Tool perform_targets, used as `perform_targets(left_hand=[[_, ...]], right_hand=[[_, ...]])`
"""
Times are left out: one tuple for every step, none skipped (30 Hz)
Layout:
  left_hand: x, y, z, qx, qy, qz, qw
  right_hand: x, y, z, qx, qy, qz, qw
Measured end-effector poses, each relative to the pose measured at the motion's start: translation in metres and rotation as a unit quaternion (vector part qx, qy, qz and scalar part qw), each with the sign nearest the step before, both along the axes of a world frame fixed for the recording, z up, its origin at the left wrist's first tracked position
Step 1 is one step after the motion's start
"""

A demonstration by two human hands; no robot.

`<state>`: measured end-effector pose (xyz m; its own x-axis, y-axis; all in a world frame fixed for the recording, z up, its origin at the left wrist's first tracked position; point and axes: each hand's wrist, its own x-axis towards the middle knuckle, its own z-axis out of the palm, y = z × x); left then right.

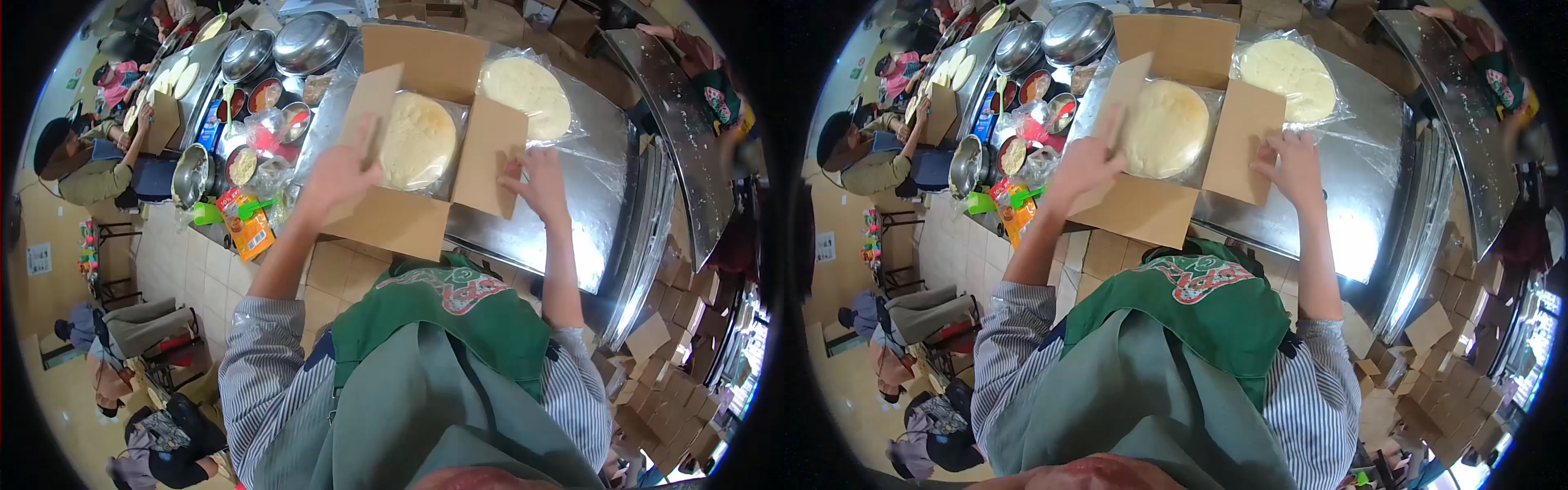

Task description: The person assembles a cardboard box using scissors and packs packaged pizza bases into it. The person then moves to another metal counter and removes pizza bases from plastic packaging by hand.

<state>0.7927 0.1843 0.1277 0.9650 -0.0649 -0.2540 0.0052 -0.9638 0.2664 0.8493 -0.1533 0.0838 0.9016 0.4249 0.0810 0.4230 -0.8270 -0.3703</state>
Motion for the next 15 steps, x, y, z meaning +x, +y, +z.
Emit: perform_targets(left_hand=[[0.0,0.013,0.006,-0.046,0.008,0.006,0.999],[0.0,0.03,0.011,-0.093,0.014,0.011,0.995],[-0.001,0.052,0.004,-0.153,-0.016,0.014,0.988],[-0.003,0.07,-0.01,-0.219,-0.041,0.031,0.974],[-0.005,0.088,-0.024,-0.283,-0.067,0.043,0.956],[-0.007,0.092,-0.023,-0.354,-0.089,0.068,0.928],[-0.011,0.095,-0.023,-0.419,-0.067,0.107,0.899],[-0.014,0.098,-0.022,-0.481,-0.048,0.148,0.863],[-0.015,0.101,-0.022,-0.47,-0.038,0.145,0.87],[-0.016,0.105,-0.025,-0.461,-0.028,0.145,0.875],[-0.016,0.108,-0.028,-0.454,-0.021,0.144,0.879],[-0.015,0.107,-0.027,-0.461,-0.037,0.153,0.873],[-0.015,0.114,-0.036,-0.508,-0.049,0.178,0.841],[-0.016,0.123,-0.049,-0.552,-0.058,0.201,0.807],[-0.016,0.13,-0.058,-0.593,-0.065,0.222,0.772]], right_hand=[[0.004,0.009,0.017,0.027,-0.035,0.01,0.999],[0.01,0.023,0.031,0.053,-0.072,0.019,0.996],[0.015,0.044,0.043,0.099,-0.091,0.044,0.99],[0.021,0.064,0.051,0.144,-0.109,0.071,0.981],[0.028,0.081,0.051,0.058,-0.122,0.058,0.989],[0.037,0.096,0.05,-0.028,-0.133,0.046,0.99],[0.045,0.107,0.051,-0.114,-0.147,0.034,0.982],[0.05,0.112,0.057,-0.176,-0.149,0.066,0.971],[0.055,0.114,0.067,-0.239,-0.149,0.097,0.954],[0.06,0.116,0.075,-0.303,-0.149,0.131,0.932],[0.064,0.117,0.082,-0.311,-0.13,0.124,0.933],[0.068,0.117,0.087,-0.319,-0.111,0.118,0.934],[0.072,0.116,0.09,-0.327,-0.092,0.11,0.934],[0.086,0.113,0.074,-0.236,-0.063,0.131,0.961],[0.092,0.122,0.069,-0.197,0.002,0.137,0.971]])
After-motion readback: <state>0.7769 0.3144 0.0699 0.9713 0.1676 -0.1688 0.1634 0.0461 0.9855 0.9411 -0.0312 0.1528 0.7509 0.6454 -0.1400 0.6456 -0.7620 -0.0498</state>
